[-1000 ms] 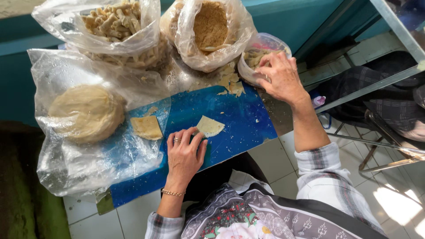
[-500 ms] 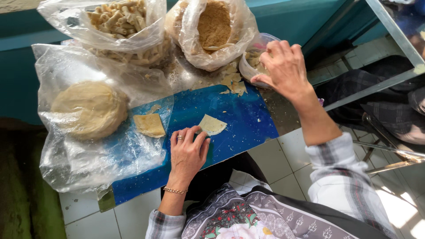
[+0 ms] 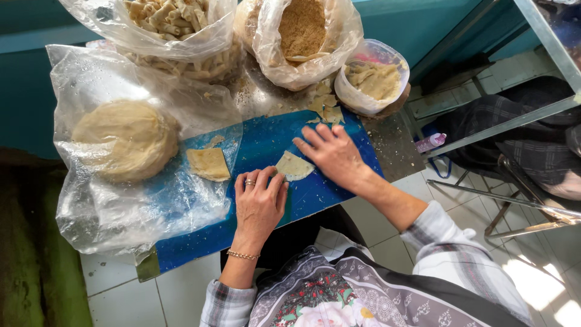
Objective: The person sits at a metal work table and folds thin triangular dough sheets one at a time, pinching the edges closed with both hands and placing each folded piece onto a growing stack on the blue board. They occasionally reach into a plastic container of dough pieces to get the next sheet.
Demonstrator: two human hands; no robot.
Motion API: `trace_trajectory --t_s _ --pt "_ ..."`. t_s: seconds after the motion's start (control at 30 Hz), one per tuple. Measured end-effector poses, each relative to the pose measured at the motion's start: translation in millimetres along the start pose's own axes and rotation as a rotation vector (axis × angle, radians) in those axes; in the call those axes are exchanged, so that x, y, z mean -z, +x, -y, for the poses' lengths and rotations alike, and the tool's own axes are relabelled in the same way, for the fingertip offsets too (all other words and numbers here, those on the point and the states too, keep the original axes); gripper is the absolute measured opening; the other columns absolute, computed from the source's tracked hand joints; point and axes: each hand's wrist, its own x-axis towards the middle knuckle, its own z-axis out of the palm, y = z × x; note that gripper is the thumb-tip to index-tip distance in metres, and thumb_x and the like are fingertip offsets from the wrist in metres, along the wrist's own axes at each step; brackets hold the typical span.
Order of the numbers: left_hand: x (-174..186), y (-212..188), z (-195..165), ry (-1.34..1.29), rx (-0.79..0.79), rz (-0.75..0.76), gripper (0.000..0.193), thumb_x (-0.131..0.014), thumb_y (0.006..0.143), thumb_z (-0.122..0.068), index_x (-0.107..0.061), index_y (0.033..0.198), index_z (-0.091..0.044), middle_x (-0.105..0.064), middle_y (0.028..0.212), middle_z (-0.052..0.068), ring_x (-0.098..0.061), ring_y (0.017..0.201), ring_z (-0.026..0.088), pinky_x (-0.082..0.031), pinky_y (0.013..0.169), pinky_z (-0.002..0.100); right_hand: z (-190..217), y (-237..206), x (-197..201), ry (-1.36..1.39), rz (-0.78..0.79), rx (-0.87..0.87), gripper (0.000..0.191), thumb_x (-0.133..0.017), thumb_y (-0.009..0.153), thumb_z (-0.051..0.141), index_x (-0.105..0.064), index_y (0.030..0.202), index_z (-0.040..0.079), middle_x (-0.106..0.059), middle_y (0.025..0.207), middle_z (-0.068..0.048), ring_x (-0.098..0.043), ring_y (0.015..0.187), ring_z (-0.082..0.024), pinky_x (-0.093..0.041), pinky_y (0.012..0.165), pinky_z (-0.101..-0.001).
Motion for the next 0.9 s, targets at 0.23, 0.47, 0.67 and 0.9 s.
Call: trace_trajectory --t_s 0.23,0.47,0.67,0.9 --pt "-1 -3 0 0.002 0.005 -0.006 0.016 -0.073 0.091 -0.02 -0.07 0.103 -0.01 -0.066 0.113 0.005 -0.061 0.105 0.026 -0.041 0.101 0.047 30 -5 -2 0.337 -0.003 -0.086 0.054 -0.068 0.077 0.004 -0.073 0.128 0.019 -0.062 0.118 -0.006 -0.059 0.105 -0.027 -0.045 0.08 -0.043" --pt "-2 -2 -2 -0.013 -0.001 0.02 0.015 -0.073 0.09 -0.021 -0.07 0.1 -0.01 -0.065 0.109 0.005 -0.061 0.105 0.026 -0.041 0.102 0.048 -25 -12 26 0.525 -0.064 -0.167 0.036 -0.069 0.082 0.001 -0.079 0.105 0.028 -0.069 0.106 -0.002 -0.063 0.1 -0.024 -0.049 0.084 -0.0379" --pt "2 -1 -1 -0.042 0.005 -0.027 0.016 -0.074 0.088 -0.022 -0.071 0.098 -0.01 -0.064 0.117 0.009 -0.06 0.109 0.03 -0.041 0.101 0.047 -148 94 -2 0.244 -0.168 -0.373 0.016 -0.071 0.1 0.022 -0.08 0.111 0.016 -0.072 0.108 -0.006 -0.066 0.108 -0.028 -0.048 0.091 -0.0468" --pt "5 -2 -3 -0.084 0.013 0.004 0.017 -0.074 0.087 -0.022 -0.071 0.099 -0.01 -0.064 0.115 0.01 -0.06 0.108 0.03 -0.042 0.099 0.047 -180 168 -89 -0.091 0.482 -0.359 0.019 -0.077 0.081 0.028 -0.081 0.093 0.014 -0.072 0.1 -0.011 -0.068 0.098 -0.032 -0.051 0.083 -0.0493"
